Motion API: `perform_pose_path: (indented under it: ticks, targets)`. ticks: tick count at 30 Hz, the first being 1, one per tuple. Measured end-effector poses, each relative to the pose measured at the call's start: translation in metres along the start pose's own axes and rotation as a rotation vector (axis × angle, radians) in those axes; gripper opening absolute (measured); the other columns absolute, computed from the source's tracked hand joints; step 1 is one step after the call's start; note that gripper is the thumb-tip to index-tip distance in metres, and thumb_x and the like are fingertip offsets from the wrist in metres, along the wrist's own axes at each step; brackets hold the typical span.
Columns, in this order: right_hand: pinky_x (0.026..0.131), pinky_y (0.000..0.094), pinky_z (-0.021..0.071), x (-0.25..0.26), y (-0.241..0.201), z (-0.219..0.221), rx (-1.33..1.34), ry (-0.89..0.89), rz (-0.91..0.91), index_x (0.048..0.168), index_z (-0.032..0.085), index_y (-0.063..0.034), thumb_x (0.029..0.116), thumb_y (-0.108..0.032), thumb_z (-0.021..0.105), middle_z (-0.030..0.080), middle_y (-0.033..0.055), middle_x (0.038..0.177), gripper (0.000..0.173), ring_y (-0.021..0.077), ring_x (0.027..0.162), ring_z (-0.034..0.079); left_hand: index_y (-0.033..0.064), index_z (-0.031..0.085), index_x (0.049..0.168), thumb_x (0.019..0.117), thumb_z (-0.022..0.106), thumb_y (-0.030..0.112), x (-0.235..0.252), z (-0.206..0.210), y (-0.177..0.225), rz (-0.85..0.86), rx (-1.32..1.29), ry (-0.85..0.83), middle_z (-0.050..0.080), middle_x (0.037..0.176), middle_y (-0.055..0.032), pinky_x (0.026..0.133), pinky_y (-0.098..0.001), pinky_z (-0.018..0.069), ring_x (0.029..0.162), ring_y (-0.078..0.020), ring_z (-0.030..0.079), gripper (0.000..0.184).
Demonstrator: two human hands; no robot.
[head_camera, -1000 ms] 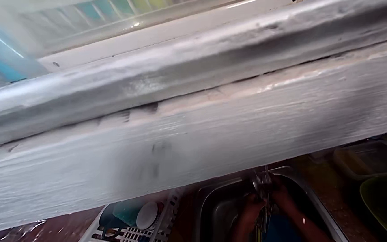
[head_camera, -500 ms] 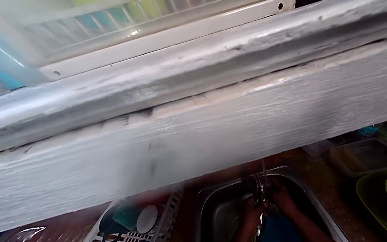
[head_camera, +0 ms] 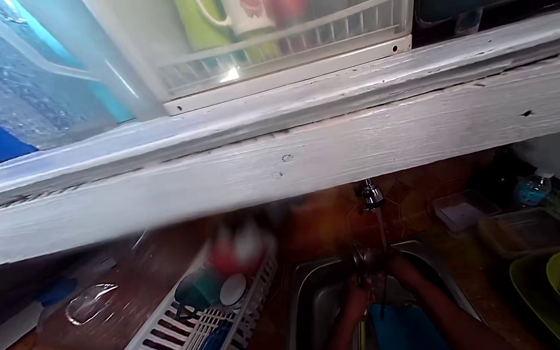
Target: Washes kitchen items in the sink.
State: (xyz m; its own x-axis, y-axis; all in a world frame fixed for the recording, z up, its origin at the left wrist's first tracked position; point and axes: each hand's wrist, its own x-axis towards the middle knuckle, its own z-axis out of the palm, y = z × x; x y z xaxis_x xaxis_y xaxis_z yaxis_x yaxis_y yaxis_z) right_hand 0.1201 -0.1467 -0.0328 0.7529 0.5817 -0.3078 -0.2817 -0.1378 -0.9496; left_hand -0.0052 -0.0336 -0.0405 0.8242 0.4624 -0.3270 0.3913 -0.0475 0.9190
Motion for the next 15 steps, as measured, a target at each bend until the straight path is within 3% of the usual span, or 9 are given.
perform_pose_path:
  ticks: [2,5,8,10,12,15]
  targets:
    - [0.065,0.0334,0.0592,-0.003,-0.007,0.000,0.064,0.073,-0.019,0.132,0.052,0.0043,0.1038,-0.001,0.052,0.068,0.0132,0.095,0.028,0.0171,0.070,0.068,-0.0100,0.053,0.126,0.1038,0.055,0.006,-0.003,0.001,0.002,0.026,-0.019,0.023,0.066,0.094,-0.0150,0.072,-0.0316,0.0588,0.073,-0.0159,0.067,0.028]
    - [0.060,0.0323,0.0589,-0.010,-0.018,-0.001,0.008,0.097,-0.022,0.128,0.055,0.0034,0.1110,-0.016,0.045,0.069,0.0107,0.089,0.028,0.0161,0.065,0.068,-0.0101,0.051,0.127,0.1049,0.052,0.005,-0.007,0.002,0.006,0.039,-0.077,0.021,0.066,0.094,-0.0141,0.072,-0.0312,0.0594,0.074,-0.0159,0.068,0.027]
    - [0.056,0.0330,0.0561,-0.011,-0.018,-0.003,-0.121,0.081,-0.066,0.122,0.061,0.0012,0.1099,-0.026,0.050,0.066,0.0117,0.082,0.032,0.0171,0.059,0.064,-0.0090,0.049,0.125,0.1062,0.049,0.005,-0.011,0.008,0.011,0.045,-0.108,0.006,0.067,0.090,-0.0108,0.072,-0.0295,0.0592,0.073,-0.0133,0.068,0.024]
    - [0.060,0.0333,0.0538,-0.011,-0.018,-0.004,-0.178,0.090,-0.146,0.119,0.065,0.0014,0.1083,-0.028,0.054,0.065,0.0109,0.081,0.033,0.0161,0.061,0.060,-0.0081,0.049,0.125,0.1069,0.049,0.007,-0.014,0.012,0.013,0.042,-0.098,0.012,0.066,0.090,-0.0097,0.070,-0.0278,0.0572,0.071,-0.0114,0.066,0.024]
    - [0.062,0.0343,0.0490,-0.011,-0.018,-0.005,-0.156,0.144,-0.240,0.111,0.067,0.0034,0.1069,-0.028,0.056,0.060,0.0099,0.078,0.033,0.0156,0.062,0.054,-0.0069,0.050,0.124,0.1064,0.050,0.008,-0.015,0.015,0.016,0.064,-0.084,0.028,0.065,0.090,-0.0092,0.068,-0.0268,0.0553,0.069,-0.0105,0.063,0.023]
    - [0.063,0.0325,0.0484,-0.012,-0.018,-0.004,-0.033,0.191,-0.277,0.107,0.068,0.0045,0.1058,-0.025,0.059,0.059,0.0087,0.077,0.031,0.0137,0.063,0.052,-0.0068,0.051,0.123,0.1057,0.051,0.008,-0.014,0.020,0.019,0.128,-0.045,0.038,0.063,0.090,-0.0084,0.069,-0.0270,0.0527,0.071,-0.0104,0.060,0.023]
